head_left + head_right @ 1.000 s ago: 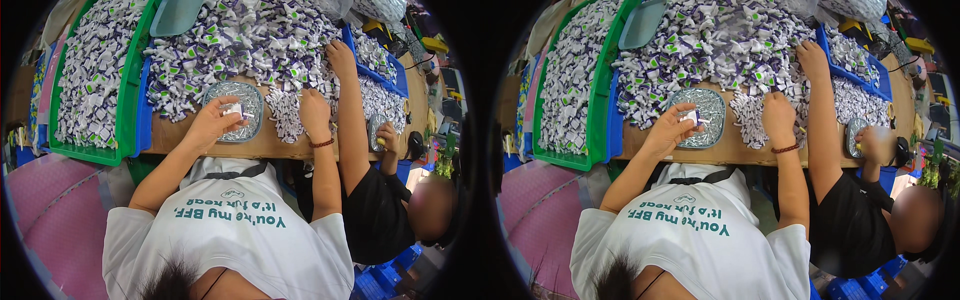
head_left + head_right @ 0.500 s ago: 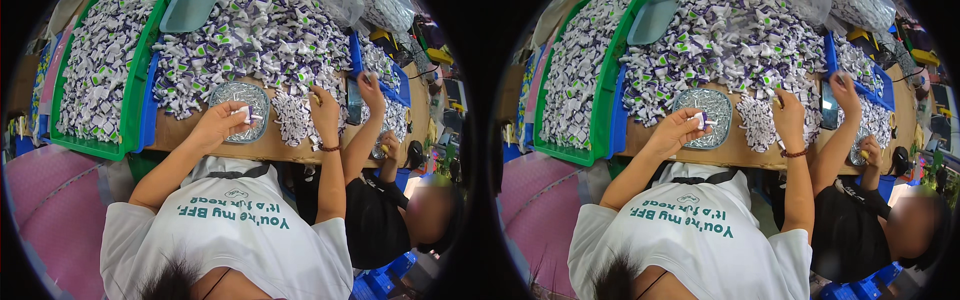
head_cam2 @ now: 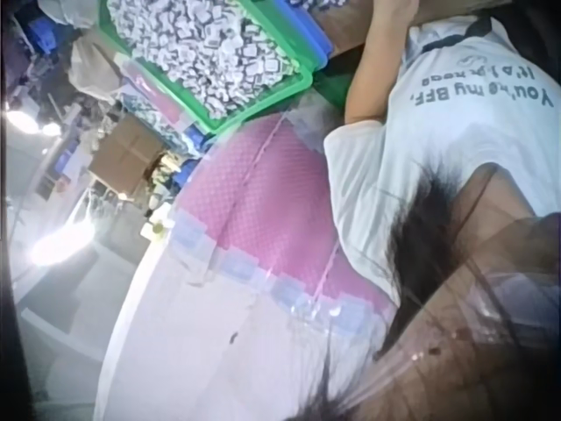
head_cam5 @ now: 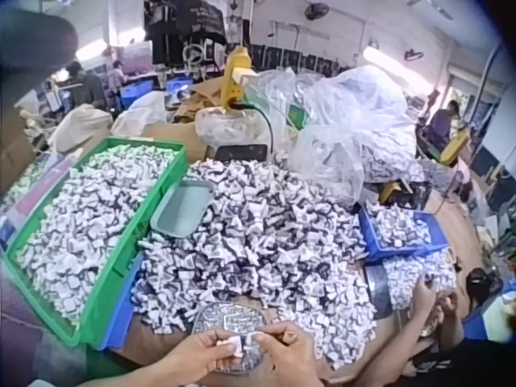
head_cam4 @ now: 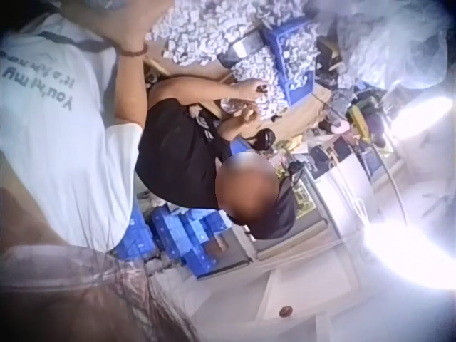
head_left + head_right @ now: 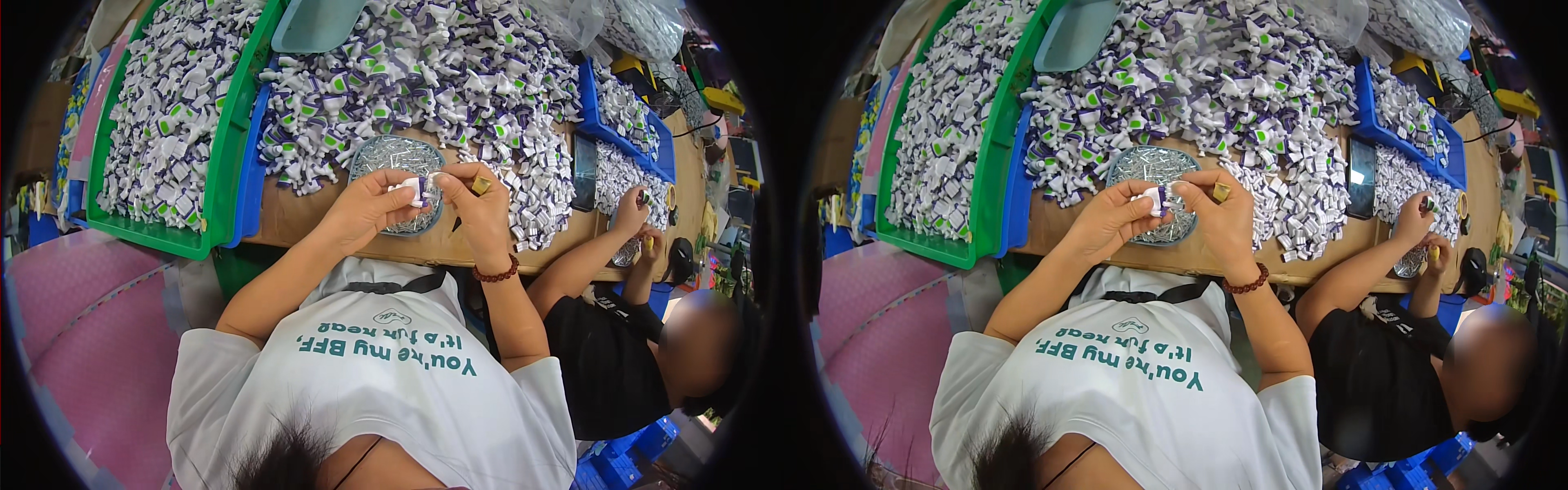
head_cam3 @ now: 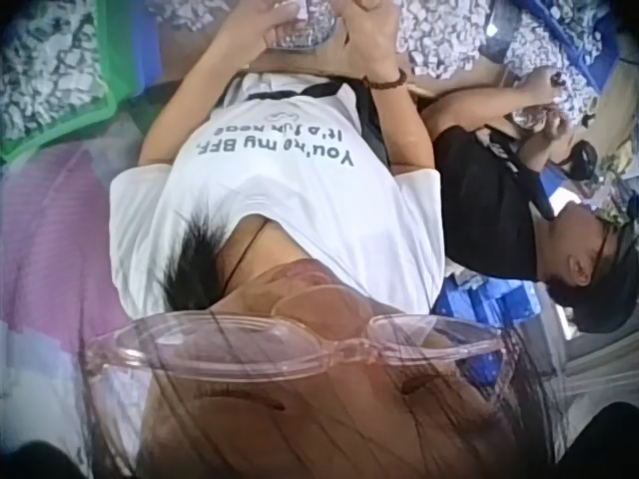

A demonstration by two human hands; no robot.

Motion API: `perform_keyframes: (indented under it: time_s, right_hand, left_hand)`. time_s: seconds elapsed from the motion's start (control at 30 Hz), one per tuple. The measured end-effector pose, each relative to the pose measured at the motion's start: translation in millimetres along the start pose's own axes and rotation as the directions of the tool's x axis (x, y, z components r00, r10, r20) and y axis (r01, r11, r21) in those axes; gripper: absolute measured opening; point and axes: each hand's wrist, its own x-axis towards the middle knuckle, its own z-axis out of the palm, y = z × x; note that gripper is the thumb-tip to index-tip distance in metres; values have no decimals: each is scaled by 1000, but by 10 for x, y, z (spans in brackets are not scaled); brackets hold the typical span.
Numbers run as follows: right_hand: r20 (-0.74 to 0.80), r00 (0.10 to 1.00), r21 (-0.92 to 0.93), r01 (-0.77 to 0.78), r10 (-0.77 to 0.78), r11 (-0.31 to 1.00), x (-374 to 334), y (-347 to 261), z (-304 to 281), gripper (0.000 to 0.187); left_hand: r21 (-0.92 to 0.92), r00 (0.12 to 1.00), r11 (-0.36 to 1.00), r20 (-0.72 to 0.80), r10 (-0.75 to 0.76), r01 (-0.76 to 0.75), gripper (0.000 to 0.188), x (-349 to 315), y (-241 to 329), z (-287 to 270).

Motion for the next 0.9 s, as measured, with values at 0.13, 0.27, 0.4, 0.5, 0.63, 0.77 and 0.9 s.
perform_keyframes:
  time_s: [0.13,0.27,0.4,0.5,0.63,0.77,0.9]
  right_hand:
    - [10,1000,31,21,-22,999,-19,45,6,13]
    - [17,1000,114,-3,1,993,-27,123,-6,14]
    - [38,999,212,-35,27,977,-32,148,-7,14]
    - [23,998,51,53,-54,997,-51,140,-16,13]
    - [40,992,-31,117,-116,993,-96,116,3,12]
    - [44,987,-97,156,-153,983,-99,92,6,10]
    - [40,983,-135,181,-177,974,-127,48,27,9]
  left_hand:
    - [61,1000,998,-7,23,-22,19,-27,5,31]
    - [36,999,999,-25,30,-29,18,-39,7,38]
    - [29,999,999,-44,28,-27,18,-42,16,41]
    - [26,995,999,-86,41,-39,18,-50,4,61]
    - [126,984,987,-139,114,-97,17,-60,-9,95]
    - [242,969,952,-111,220,-188,19,-71,-17,113]
    - [337,946,898,-55,319,-283,22,-97,-11,128]
